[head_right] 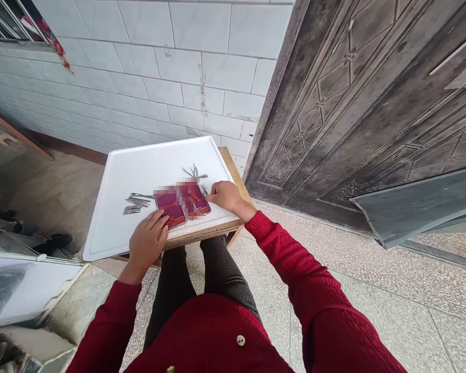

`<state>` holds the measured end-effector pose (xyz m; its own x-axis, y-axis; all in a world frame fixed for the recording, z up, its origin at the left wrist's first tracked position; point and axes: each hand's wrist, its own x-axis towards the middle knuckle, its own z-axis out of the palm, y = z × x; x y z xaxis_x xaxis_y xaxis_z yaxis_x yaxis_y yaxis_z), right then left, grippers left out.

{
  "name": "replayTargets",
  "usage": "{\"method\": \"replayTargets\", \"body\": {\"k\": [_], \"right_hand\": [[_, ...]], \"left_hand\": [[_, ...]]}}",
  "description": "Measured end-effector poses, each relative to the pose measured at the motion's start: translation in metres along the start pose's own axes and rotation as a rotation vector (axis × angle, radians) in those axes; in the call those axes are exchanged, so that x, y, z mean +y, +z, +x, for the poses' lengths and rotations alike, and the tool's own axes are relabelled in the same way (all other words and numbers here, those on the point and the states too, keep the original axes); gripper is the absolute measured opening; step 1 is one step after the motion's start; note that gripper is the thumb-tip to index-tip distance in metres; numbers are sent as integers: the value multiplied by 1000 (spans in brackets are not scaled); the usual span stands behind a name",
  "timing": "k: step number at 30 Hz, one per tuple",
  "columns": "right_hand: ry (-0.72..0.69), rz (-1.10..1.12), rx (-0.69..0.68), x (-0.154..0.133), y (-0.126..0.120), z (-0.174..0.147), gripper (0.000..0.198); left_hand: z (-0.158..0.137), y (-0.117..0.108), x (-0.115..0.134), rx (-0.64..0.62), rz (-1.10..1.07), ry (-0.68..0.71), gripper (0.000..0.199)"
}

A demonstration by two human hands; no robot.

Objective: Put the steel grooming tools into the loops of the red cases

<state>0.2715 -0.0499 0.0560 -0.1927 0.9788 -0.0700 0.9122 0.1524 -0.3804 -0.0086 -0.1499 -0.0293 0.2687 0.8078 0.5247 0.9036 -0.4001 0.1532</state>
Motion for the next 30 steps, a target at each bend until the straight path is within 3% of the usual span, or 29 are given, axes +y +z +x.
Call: {"method": "replayTargets", "body": {"k": [4, 10, 13, 16, 24, 30], "right_hand": [[50, -214, -32, 8, -2, 12, 22], [-11, -151, 45, -3, 4, -5, 24], [-129, -95, -61, -19, 9, -19, 14], [-162, -175, -115, -32, 11, -22, 17], [-282, -371, -318, -41, 5, 7, 18], [-308, -136, -516, -31, 0, 34, 8]], "left_hand": [[0, -1, 1, -9, -6, -8, 34], [0, -1, 2, -22, -21, -26, 35], [1, 0, 1, -28, -22, -23, 35], [1, 0, 1, -23, -25, -16, 36], [0, 0, 2, -2, -30, -8, 34], [-1, 1, 2, 8, -21, 6, 34]]}}
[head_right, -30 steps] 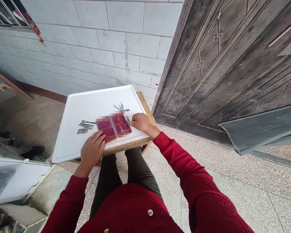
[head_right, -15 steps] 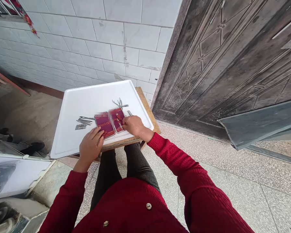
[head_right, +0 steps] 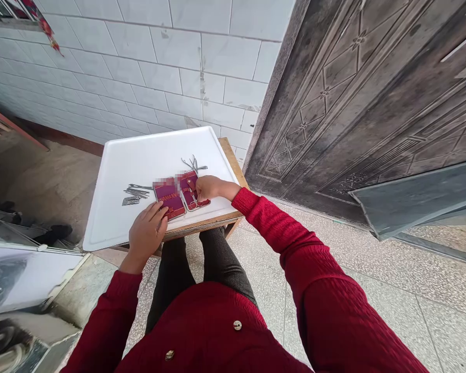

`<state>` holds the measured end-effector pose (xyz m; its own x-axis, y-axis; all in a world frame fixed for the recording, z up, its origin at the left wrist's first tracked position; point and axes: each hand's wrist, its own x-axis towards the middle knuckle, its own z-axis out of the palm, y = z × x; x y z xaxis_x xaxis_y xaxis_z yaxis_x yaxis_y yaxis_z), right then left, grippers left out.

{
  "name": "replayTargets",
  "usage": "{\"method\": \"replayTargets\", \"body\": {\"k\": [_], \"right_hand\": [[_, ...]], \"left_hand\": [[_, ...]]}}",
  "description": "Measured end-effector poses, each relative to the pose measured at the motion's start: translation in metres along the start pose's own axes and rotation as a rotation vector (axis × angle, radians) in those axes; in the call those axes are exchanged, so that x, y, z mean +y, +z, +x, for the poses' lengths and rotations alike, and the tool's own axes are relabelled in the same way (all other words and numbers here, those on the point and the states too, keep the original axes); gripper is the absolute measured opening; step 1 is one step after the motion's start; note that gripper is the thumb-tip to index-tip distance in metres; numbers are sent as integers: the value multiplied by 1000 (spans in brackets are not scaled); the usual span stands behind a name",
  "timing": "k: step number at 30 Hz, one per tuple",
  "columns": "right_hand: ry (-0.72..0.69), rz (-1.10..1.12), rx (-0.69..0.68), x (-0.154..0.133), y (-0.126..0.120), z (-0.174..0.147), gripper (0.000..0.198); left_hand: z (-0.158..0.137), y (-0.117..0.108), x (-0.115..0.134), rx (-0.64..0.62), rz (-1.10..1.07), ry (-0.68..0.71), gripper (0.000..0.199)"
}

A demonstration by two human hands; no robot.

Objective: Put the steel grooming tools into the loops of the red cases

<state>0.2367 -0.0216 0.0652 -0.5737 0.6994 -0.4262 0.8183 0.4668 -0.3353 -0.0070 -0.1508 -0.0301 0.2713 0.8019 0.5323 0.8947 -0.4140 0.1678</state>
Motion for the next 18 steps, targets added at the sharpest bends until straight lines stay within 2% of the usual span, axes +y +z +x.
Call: {"method": "replayTargets", "body": {"k": [5, 8, 12, 15, 18], "right_hand": [[-99, 251, -189, 17, 0, 2, 3], [-126, 398, -215, 32, 0, -5, 7], [-66, 534, -85, 59, -9, -14, 4], [28, 457, 72, 78, -20, -13, 8], [129, 333, 150, 90, -29, -5, 15]], "left_hand": [[0, 0, -1, 10, 24, 14, 32], [1, 0, -2, 9, 41, 29, 31], [2, 0, -2, 12, 47, 34, 31], [2, 0, -2, 4, 45, 32, 32], [1, -1, -2, -2, 44, 23, 32]]}}
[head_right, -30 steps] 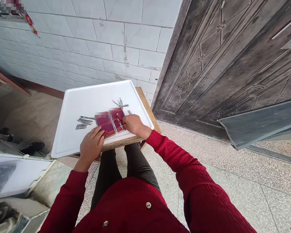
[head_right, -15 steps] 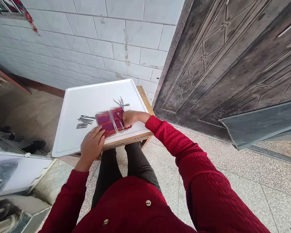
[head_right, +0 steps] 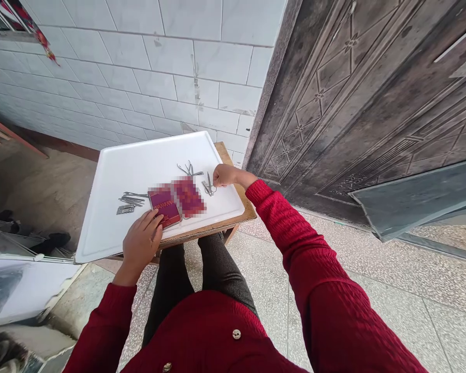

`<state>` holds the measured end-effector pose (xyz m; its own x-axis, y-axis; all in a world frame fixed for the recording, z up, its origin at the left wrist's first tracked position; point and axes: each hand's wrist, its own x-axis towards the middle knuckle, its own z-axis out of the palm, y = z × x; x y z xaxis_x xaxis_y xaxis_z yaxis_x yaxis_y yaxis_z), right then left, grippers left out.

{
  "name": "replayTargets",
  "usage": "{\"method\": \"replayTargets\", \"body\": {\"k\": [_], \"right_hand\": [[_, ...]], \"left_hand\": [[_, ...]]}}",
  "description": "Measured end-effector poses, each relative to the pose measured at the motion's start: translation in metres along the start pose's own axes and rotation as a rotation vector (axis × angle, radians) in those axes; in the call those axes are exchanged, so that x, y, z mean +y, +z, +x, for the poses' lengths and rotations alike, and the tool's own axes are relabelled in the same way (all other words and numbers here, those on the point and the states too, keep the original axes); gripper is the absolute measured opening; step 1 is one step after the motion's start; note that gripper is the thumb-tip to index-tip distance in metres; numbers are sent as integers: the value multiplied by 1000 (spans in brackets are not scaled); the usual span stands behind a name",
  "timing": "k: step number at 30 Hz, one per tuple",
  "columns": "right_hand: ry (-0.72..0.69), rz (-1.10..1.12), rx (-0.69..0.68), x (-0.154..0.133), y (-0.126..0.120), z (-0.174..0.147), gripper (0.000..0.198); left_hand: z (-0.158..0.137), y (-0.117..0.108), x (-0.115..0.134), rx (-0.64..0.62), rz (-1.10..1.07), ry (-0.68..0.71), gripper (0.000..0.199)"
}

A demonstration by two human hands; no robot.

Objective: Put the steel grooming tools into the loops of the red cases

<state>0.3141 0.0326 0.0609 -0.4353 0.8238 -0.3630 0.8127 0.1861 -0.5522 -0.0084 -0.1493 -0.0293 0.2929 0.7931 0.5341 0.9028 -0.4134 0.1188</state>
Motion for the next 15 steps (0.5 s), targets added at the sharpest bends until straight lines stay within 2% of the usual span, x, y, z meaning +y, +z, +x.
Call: {"method": "replayTargets", "body": {"k": [5, 10, 12, 15], "right_hand": [[38, -70, 21, -1, -2, 18, 18], [67, -156, 107, -2, 9, 22, 9], [78, -198, 237, -4, 18, 17, 11], [39, -184, 512, -13, 43, 1, 19]], "left_hand": [[-1, -1, 0, -7, -7, -8, 33], [-1, -3, 4, -40, -26, -52, 35], [-2, -4, 5, -49, -28, -60, 35], [-2, -5, 7, -52, -16, -58, 34]]}}
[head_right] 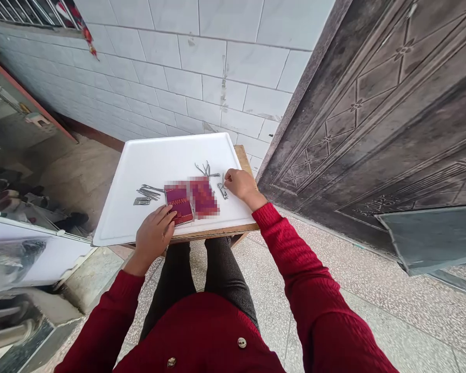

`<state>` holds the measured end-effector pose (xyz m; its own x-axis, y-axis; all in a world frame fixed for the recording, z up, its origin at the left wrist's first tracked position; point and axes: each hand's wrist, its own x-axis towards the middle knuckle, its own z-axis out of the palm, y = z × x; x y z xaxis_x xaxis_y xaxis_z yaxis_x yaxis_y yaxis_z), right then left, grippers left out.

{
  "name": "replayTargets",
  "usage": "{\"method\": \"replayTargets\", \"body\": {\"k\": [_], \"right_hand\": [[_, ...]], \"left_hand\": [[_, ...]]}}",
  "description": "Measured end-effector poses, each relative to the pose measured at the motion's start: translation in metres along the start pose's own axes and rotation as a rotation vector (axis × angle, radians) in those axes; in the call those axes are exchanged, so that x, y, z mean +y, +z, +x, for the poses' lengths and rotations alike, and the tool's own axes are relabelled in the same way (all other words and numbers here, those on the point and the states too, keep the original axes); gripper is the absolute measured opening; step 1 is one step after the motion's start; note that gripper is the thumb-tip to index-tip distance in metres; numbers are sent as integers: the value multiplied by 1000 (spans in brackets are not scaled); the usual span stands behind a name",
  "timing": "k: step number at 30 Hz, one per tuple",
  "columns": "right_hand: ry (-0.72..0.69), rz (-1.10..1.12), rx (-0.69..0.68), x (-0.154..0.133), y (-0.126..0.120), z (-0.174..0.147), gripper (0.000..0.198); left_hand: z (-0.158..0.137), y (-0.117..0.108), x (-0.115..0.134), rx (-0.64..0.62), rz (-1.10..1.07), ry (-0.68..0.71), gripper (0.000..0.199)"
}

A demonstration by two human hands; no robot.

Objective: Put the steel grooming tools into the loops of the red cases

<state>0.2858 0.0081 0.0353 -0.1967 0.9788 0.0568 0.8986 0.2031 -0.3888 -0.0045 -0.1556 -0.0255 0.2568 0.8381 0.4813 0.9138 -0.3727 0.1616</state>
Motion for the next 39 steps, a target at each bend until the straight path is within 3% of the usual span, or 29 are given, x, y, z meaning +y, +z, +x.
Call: {"method": "replayTargets", "body": {"k": [5, 11, 19, 26, 39], "right_hand": [[-258, 318, 83, -34, 39, -62, 20], [-409, 282, 263, -45, 77, -108, 25], [-395, 210, 346, -48, 85, -110, 30], [-423, 210, 361, -47, 88, -111, 30], [-399, 192, 356, -50, 88, -108, 29]], "left_hand": [[-1, 1, 0, -3, -1, -8, 34], [-2, 2, 0, 0, -29, -11, 36], [-3, 0, 2, 22, -25, -19, 35], [-7, 3, -1, 123, -52, -30, 28], [-12, 6, -1, 121, -62, -8, 33]]}}
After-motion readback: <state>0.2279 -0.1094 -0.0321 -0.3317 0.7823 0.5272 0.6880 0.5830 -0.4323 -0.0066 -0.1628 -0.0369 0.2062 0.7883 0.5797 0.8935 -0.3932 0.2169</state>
